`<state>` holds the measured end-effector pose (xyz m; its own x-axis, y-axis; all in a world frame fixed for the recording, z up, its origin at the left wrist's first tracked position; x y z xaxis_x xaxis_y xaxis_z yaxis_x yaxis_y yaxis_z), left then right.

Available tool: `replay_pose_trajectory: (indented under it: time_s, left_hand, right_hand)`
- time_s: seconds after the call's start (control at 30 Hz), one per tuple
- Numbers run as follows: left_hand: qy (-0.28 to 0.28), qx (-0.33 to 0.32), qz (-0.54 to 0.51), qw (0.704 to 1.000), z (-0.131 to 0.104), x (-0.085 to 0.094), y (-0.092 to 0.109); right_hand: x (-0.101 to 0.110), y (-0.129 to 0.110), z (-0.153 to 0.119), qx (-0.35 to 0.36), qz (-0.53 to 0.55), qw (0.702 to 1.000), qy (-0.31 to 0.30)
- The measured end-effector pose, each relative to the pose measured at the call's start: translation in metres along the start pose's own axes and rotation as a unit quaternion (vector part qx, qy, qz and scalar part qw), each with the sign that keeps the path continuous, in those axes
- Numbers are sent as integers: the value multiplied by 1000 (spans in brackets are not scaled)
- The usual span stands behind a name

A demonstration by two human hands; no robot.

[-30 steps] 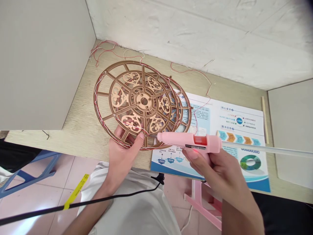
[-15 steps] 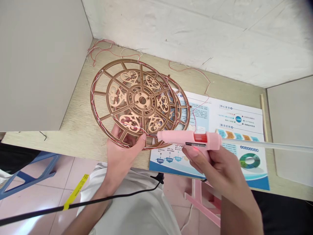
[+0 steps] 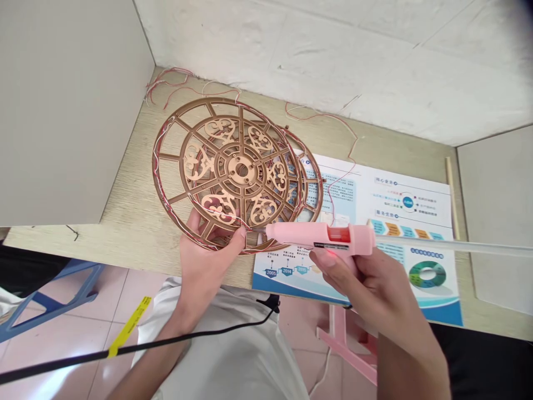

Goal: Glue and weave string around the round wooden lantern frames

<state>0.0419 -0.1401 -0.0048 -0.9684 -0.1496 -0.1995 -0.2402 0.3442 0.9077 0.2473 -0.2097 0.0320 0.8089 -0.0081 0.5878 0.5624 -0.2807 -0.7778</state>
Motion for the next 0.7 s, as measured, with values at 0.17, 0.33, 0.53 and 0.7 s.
replay_pose_trajectory:
  time_s: [0.17, 0.33, 0.53, 0.7]
  left_hand:
    - [2, 12, 10, 1000, 1, 1, 0]
    - [-2, 11, 10, 1000, 1, 2, 1]
    - [-3, 4, 17, 1000, 3, 1, 0]
    - [1, 5, 20, 1000, 3, 2, 0]
  right_hand:
    - [0, -3, 11, 20, 45, 998, -31]
    - [4, -2, 17, 26, 31, 998, -40]
    - [6, -1, 15, 6, 10, 999, -44]
    - [4, -1, 15, 14, 20, 999, -44]
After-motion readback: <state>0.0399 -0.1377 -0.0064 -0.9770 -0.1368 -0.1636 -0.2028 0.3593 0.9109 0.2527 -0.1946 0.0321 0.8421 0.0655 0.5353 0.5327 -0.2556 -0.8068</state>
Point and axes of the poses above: each hand's wrist, its own z-axis towards the middle knuckle, its own x-axis out of the back of the hand, y = z × x, the point moved 2 cm from there along z, towards the middle knuckle, and after that the axes turned 2 degrees about -z, right-handed, at the moved point
